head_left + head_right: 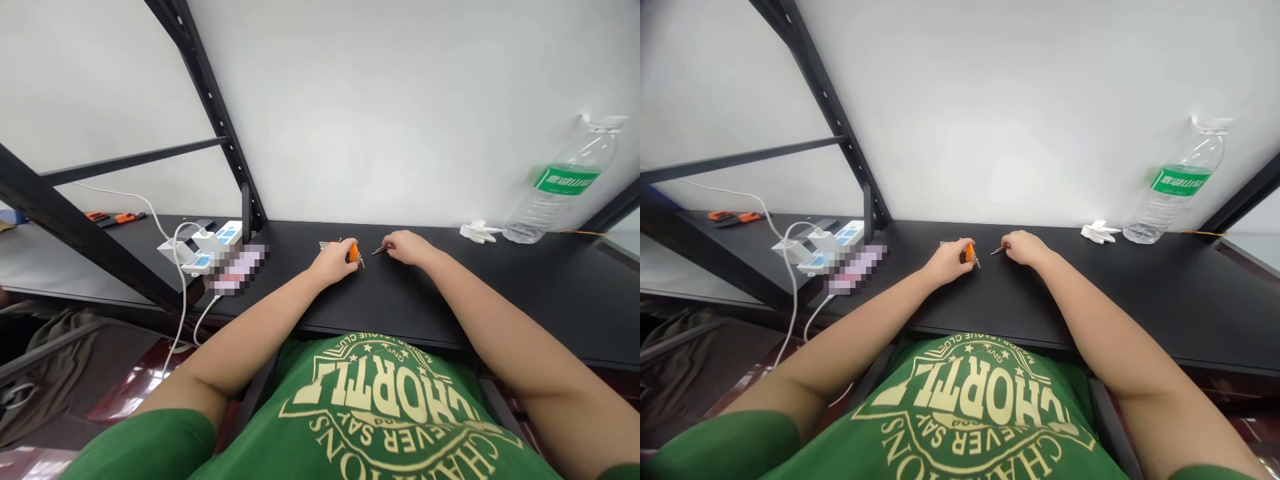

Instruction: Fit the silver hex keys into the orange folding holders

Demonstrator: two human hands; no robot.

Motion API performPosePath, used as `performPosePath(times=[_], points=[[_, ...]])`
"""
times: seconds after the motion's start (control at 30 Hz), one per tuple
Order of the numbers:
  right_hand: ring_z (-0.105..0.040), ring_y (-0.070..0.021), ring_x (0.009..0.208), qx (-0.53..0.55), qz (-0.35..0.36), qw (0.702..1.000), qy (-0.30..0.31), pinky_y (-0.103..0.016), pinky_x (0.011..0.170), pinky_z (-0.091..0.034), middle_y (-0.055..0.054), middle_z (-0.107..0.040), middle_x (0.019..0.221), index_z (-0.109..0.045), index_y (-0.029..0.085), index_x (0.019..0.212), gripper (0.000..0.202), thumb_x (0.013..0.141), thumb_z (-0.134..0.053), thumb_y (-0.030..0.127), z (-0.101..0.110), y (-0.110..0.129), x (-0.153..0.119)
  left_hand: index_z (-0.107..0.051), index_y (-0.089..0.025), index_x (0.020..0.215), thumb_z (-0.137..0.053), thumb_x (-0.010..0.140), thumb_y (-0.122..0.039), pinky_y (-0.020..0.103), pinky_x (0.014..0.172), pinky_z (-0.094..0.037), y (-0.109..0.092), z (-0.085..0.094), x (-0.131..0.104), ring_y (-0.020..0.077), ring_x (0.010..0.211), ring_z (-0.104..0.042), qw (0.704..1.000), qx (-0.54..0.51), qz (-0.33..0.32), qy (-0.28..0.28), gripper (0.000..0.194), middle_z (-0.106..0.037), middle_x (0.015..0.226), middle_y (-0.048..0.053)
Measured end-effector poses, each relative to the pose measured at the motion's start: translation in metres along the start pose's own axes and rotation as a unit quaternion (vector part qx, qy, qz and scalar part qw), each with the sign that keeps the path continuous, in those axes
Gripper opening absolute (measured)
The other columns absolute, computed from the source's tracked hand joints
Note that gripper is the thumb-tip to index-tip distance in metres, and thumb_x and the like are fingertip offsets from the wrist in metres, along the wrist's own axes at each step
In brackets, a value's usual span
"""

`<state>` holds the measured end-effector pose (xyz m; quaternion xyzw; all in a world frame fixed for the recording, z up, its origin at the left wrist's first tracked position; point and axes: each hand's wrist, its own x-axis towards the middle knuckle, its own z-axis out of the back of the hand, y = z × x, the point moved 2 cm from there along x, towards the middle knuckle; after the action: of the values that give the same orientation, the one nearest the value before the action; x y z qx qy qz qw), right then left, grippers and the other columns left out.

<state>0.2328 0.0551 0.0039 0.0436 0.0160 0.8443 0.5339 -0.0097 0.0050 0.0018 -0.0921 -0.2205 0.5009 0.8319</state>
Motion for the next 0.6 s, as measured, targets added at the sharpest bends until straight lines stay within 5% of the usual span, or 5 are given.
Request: performPosePath(times=[0.3,0.6], points=[[-0.066,-0.02,0.073,0.052,-0.025,0.995,0.079,-0.028,0.058,-0.041,-0.006,-0.073,0.087,-0.064,0.021,0.077,0.008,0.072,-0.07,0.019,0.01,0.024,-0.011,-0.06,-0.024,0.133,-0.069,0.085,-0.03,0.031,0.084,-0.054,0.0,0.001,-0.001,0.0211,0.089,-0.071,1.0,0.001,-0.012,0.005,0.049,-0.075,0.098,0.002],[-0.067,-0.0145,0.055,0.386,0.025,0.92,0.067,-0.023,0.053,-0.054,0.002,-0.067,0.067,-0.06,0.021,0.082,0.01,0.076,-0.067,0.016,0.012,0.038,-0.017,-0.061,-0.026,0.128,-0.067,0.085,-0.03,0.03,0.079,-0.053,-0.003,0.004,-0.003,0.0216,0.089,-0.07,0.999,0.031,-0.016,0.007,0.043,-0.074,0.096,0.002]])
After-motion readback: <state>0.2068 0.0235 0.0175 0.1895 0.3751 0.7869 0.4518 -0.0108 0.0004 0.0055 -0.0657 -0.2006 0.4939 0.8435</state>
